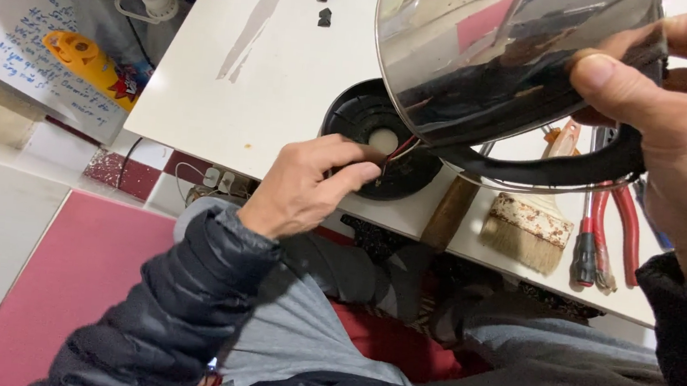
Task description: The person disassembles an electric kettle, removes the base, and uses a screwdriver to adjust internal components. They then clean the base with a brush and reassemble the kettle.
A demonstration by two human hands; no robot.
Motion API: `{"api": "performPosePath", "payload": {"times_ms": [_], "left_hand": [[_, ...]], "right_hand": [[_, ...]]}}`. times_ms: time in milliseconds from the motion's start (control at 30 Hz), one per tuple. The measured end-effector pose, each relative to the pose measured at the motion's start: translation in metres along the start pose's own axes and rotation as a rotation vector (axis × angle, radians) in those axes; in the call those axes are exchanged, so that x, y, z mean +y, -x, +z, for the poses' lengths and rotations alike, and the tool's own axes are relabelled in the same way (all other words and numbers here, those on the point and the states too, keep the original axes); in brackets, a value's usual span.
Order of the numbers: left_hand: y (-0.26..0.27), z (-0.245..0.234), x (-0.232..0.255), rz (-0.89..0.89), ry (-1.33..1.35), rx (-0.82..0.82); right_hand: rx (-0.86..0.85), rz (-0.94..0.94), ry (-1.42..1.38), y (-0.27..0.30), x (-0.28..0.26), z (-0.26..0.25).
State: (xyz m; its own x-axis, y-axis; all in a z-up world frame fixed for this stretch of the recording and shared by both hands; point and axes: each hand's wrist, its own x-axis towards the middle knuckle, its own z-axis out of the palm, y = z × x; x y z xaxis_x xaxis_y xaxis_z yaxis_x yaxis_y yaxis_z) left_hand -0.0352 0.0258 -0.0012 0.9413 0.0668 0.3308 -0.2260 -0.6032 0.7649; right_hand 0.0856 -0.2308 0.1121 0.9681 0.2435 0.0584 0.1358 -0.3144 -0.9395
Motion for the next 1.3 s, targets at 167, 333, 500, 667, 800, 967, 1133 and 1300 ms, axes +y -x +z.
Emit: {"api": "performPosePath", "payload": {"times_ms": [167, 333, 500, 667, 800, 967, 1133, 1300], "left_hand": [[-0.022, -0.009, -0.001, -0.012, 0.066, -0.246], [-0.026, -0.005, -0.009, -0.212, 0.103, -0.280], [-0.030, -0.006, -0.011, -0.253, 0.084, -0.273], [-0.033, -0.008, -0.023, -0.261, 0.149, -0.219], [-0.032, -0.011, -0.021, -0.325, 0.167, -0.245], [-0.036, -0.013, -0.028, -0.373, 0.122, -0.330], [-0.046, -0.007, -0.037, -0.329, -0.021, -0.434], [-0.053, -0.001, -0.042, -0.379, -0.014, -0.474]], "right_hand": [[0.012, -0.046, 0.105, 0.002, 0.001, 0.011], [0.017, -0.018, 0.137, 0.005, -0.003, 0.021], [-0.011, -0.048, 0.148, 0.004, 0.001, 0.024], [0.009, -0.048, 0.173, 0.000, 0.013, 0.025], [0.001, -0.069, 0.151, -0.003, 0.020, 0.025], [-0.013, -0.107, 0.174, -0.005, 0.027, 0.025], [-0.033, -0.097, 0.187, -0.001, 0.022, 0.027], [-0.020, -0.176, 0.328, 0.003, 0.023, 0.026]]}}
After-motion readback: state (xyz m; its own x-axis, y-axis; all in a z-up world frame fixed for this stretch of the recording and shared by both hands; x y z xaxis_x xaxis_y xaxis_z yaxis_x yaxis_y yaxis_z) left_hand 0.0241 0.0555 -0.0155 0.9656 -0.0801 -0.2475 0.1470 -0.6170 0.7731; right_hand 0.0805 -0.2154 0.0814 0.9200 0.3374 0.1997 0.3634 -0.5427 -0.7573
